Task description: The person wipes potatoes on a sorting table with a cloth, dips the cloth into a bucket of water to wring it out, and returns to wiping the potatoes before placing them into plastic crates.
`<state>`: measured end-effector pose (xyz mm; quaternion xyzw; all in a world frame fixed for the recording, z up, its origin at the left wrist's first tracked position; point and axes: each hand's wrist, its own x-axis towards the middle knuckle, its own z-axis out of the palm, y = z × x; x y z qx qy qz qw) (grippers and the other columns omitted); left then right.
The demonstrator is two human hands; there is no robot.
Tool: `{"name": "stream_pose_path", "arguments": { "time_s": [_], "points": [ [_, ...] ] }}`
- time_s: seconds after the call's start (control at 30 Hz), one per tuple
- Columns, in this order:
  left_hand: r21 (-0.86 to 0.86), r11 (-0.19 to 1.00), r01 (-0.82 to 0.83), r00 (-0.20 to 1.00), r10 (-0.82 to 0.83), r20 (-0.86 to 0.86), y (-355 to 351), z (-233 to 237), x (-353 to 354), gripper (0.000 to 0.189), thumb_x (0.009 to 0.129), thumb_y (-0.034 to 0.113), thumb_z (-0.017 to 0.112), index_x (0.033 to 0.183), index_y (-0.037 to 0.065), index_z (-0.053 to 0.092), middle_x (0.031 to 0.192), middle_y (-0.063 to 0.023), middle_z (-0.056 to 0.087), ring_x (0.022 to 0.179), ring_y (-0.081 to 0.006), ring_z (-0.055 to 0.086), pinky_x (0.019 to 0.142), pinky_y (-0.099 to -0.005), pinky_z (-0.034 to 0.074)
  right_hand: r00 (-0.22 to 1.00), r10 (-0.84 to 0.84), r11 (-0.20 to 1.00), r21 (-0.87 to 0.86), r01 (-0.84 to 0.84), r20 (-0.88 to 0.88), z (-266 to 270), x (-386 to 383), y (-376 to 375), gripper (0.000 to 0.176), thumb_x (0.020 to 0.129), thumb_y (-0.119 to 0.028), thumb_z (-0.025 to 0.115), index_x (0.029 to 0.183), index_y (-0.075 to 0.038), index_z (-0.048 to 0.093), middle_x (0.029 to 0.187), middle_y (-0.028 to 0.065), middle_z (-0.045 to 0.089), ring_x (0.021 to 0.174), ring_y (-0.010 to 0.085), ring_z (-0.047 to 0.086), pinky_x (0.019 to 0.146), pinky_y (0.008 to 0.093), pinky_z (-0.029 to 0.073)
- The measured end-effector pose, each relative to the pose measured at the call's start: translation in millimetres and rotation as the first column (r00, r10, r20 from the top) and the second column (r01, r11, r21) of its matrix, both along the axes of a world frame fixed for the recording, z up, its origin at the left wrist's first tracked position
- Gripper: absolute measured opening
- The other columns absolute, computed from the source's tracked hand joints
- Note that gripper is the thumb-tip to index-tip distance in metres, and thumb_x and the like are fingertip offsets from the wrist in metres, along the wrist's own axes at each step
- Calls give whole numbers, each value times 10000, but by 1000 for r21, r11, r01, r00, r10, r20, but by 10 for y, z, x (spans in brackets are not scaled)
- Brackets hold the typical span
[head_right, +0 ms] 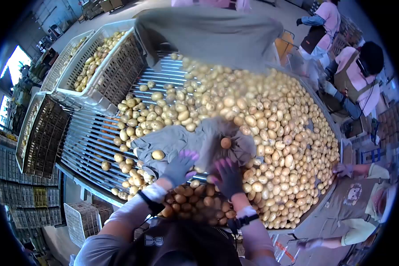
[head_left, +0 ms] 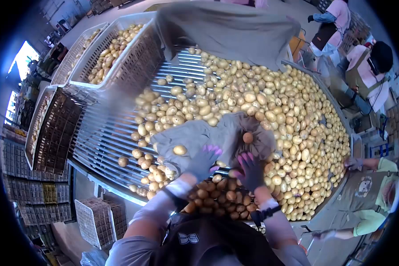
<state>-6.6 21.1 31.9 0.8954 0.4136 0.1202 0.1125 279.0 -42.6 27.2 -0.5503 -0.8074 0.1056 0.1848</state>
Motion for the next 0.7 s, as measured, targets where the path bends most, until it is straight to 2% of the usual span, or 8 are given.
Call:
{"name": "stream_pose_path", "arguments": {
  "time_s": [0.1, 0.17, 0.43, 0.5, 0.57, 0.6, 0.67, 0.7],
  "points": [
    [-125, 983, -137, 949, 166, 268, -158, 472, -455, 562, 923, 413, 684, 1390, 117, 586, 1364, -126, 604, 1279, -419, 539, 1117, -613, 363, 998, -58, 992, 113, 61, -33, 33, 286, -196, 728, 897, -434, 741, 1508, -105, 522, 1520, 201, 515, 1414, 435, 459, 1169, 546, 376],
    [118, 953, -279, 960, 273, 66, -240, 334, -744, 559, 903, 412, 692, 1367, 115, 592, 1353, -120, 606, 1281, -390, 538, 1121, -613, 352, 908, -409, 899, 211, 383, 92, 239, 380, -173, 718, 874, -479, 727, 1487, -152, 544, 1481, 204, 540, 1321, 439, 519, 1103, 555, 430],
    [78, 921, -381, 892, 388, -231, -104, 298, -362, 225, 913, 270, 607, 1037, 129, 730, 1112, -64, 719, 1172, -313, 615, 1152, -527, 333, 918, -393, 867, 354, 352, 49, 162, 58, 196, 503, 765, -248, 807, 1224, -144, 629, 1295, 182, 605, 1207, 452, 551, 1005, 576, 465],
    [228, 903, -363, 910, 397, -123, -123, 199, -495, 237, 953, 235, 539, 925, 136, 752, 959, -88, 736, 1048, -295, 671, 1126, -515, 370, 921, -373, 873, 378, 309, 110, 76, 127, 198, 423, 783, -267, 783, 1163, -142, 647, 1298, 171, 609, 1207, 446, 554, 1007, 572, 463],
    [-109, 895, -433, 901, 435, -9, -17, 190, -688, 293, 963, 343, 599, 1021, 106, 760, 899, -124, 737, 996, -331, 711, 1048, -465, 472, 929, -362, 889, 329, 318, 79, -57, 303, 281, 316, 828, -263, 729, 1103, -128, 654, 1294, 160, 616, 1215, 427, 555, 1009, 565, 465],
    [-251, 790, -559, 702, 612, 364, -117, 501, -739, 340, 1017, 345, 591, 975, 41, 737, 802, -144, 731, 802, -355, 711, 832, -418, 557, 921, -387, 890, 281, 359, 48, -76, 360, 271, 297, 862, -262, 693, 1118, -117, 653, 1286, 154, 621, 1211, 412, 560, 996, 558, 472],
    [-421, 797, -434, 555, 604, 572, 119, 387, -1119, 391, 1049, 376, 595, 972, 11, 712, 840, -167, 735, 749, -328, 695, 700, -412, 545, 914, -406, 894, 219, 391, 25, -48, 431, 157, 284, 896, -262, 657, 1134, -106, 652, 1277, 148, 625, 1206, 398, 565, 984, 551, 478],
    [-249, 808, -533, 620, 574, 535, 188, 574, -1236, 402, 1057, 392, 605, 970, 11, 696, 785, -149, 711, 719, -248, 675, 674, -400, 519, 890, -426, 894, 74, 441, -161, 57, 457, 108, 300, 953, -283, 612, 1177, -84, 636, 1256, 166, 631, 1181, 395, 580, 992, 517, 476]
  ]
}}
